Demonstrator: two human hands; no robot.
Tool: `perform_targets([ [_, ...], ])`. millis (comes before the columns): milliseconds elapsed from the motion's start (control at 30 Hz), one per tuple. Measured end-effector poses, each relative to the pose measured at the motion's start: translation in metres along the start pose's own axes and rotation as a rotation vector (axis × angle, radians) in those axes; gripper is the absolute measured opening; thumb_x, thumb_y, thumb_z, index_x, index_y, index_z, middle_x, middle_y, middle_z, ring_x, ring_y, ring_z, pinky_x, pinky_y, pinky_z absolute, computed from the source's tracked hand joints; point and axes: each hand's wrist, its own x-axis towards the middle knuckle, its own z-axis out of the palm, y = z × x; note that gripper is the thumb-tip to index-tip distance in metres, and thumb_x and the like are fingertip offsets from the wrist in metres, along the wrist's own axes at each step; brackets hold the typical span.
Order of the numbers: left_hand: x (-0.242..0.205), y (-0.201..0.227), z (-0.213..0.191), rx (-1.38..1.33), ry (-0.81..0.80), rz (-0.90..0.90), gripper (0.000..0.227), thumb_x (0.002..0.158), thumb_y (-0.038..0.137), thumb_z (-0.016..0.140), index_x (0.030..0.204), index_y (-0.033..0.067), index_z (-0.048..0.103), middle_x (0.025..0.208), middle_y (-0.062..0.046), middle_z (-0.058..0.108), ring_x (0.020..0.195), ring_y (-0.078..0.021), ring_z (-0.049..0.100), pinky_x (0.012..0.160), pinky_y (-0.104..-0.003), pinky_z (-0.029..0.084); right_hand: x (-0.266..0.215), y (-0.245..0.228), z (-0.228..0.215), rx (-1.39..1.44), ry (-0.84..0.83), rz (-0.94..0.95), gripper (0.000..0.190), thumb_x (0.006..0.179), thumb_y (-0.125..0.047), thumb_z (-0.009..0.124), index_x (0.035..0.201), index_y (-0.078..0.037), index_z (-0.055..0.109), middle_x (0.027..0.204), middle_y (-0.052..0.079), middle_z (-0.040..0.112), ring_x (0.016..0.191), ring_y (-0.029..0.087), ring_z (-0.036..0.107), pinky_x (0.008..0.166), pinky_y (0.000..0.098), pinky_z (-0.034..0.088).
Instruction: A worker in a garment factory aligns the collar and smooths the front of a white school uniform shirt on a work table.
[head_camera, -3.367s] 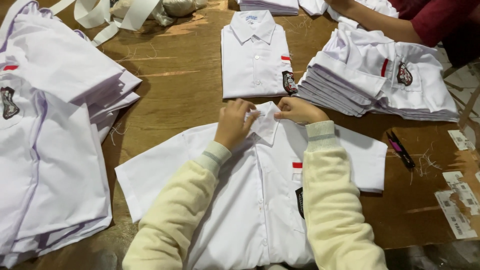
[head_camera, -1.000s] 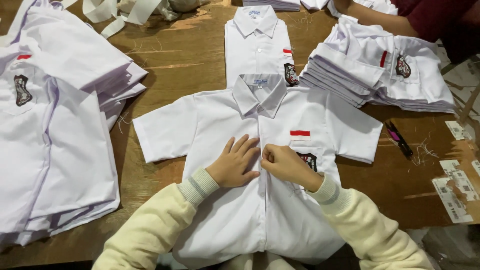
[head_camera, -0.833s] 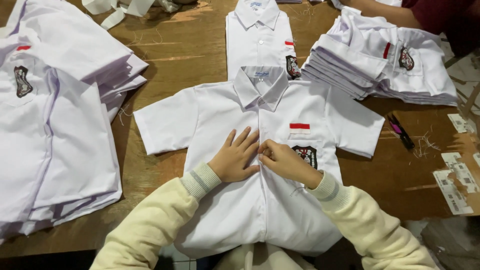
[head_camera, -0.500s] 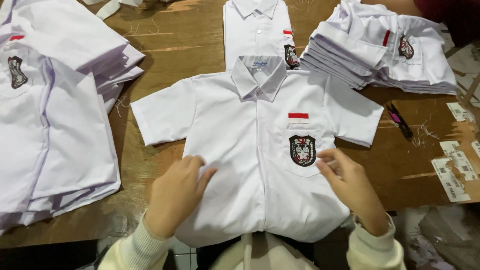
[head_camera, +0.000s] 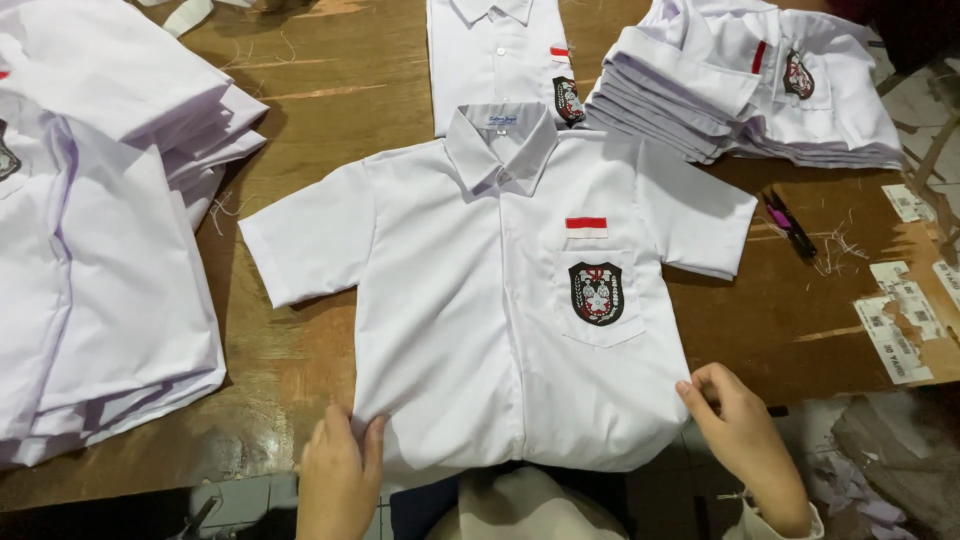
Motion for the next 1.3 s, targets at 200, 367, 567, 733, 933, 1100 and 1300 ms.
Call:
perform_targets([
  [200,-0.013,0.018,-0.02,-0.407,-0.203,-0.284,0.054,0.089,0.045,0.059,0.131,0.014,0.043,0.078,-0.001,0.068,0.049,-0.0154,0.053,0.056,-0.031,0.043,0.013,0.023,-0.022,0.079,0.053,0.126,0.04,0.102,-0.046,0.047,0.111,-0.008,0.054,0.089,0.01,0.063,0.078,0.027,0.062,0.075,0.0408,0.042],
  [367,-0.023,0.03,-0.019,-0.076,-0.393,-0.387,0.095,0.076,0.066,0.056,0.155,0.0365,0.012,0.115,-0.003,0.078,0.083,-0.0384,0.078,0.069,-0.045,0.056,0.01,-0.007,-0.02,-0.123,-0.003,0.217,0.035,0.098,-0.046,0.057,0.112,-0.015,0.057,0.086,0.005,0.067,0.078,0.028,0.068,0.074,0.0403,0.044],
  [567,-0.031,0.03,-0.009,0.475,-0.291,-0.245,0.127,0.07,0.084,0.061,0.166,0.0314,-0.004,0.071,0.001,0.074,0.06,-0.0218,0.072,0.054,-0.034,0.051,0.0,-0.025,-0.02,-0.282,0.016,0.199,0.054,0.091,-0.05,0.062,0.135,-0.019,0.054,0.11,0.006,0.069,0.105,0.029,0.067,0.086,0.044,0.051],
  [733,-0.016,0.07,-0.02,0.653,0.603,0.204,0.059,0.097,0.068,0.042,0.129,0.0268,0.069,0.096,0.005,0.065,0.077,-0.0168,0.058,0.073,-0.032,0.037,-0.012,-0.043,0.009,-0.12,0.329,-0.163,0.034,0.09,-0.034,0.071,0.117,-0.015,0.068,0.106,0.002,0.069,0.09,0.019,0.065,0.082,0.0377,0.051],
  [933,-0.011,0.122,0.038,0.233,0.12,0.82,0.057,0.094,0.051,0.062,0.131,0.0088,0.057,0.149,-0.017,0.05,0.14,-0.0345,0.044,0.11,-0.055,0.034,-0.011,-0.116,0.072,-0.076,0.1,-0.605,0.026,0.09,-0.041,0.073,0.089,-0.016,0.064,0.074,-0.003,0.071,0.055,0.013,0.065,0.057,0.0321,0.052],
  [1100,-0.024,0.128,0.059,0.246,0.053,0.979,0.073,0.086,0.05,0.064,0.136,-0.002,0.057,0.152,-0.021,0.049,0.139,-0.038,0.045,0.112,-0.057,0.034,0.012,-0.13,0.08,-0.245,-0.055,-0.416,0.015,0.09,-0.031,0.064,0.091,-0.018,0.056,0.071,-0.004,0.068,0.069,0.026,0.068,0.066,0.0443,0.051],
  [1300,-0.017,0.125,0.044,0.244,0.038,1.026,0.07,0.081,0.043,0.073,0.138,0.006,0.055,0.153,-0.017,0.048,0.141,-0.0332,0.044,0.109,-0.061,0.034,0.005,-0.139,0.041,0.165,-0.032,-0.408,0.011,0.094,-0.017,0.065,0.087,-0.011,0.059,0.06,-0.002,0.052,0.053,0.011,0.045,0.058,0.0282,0.042],
])
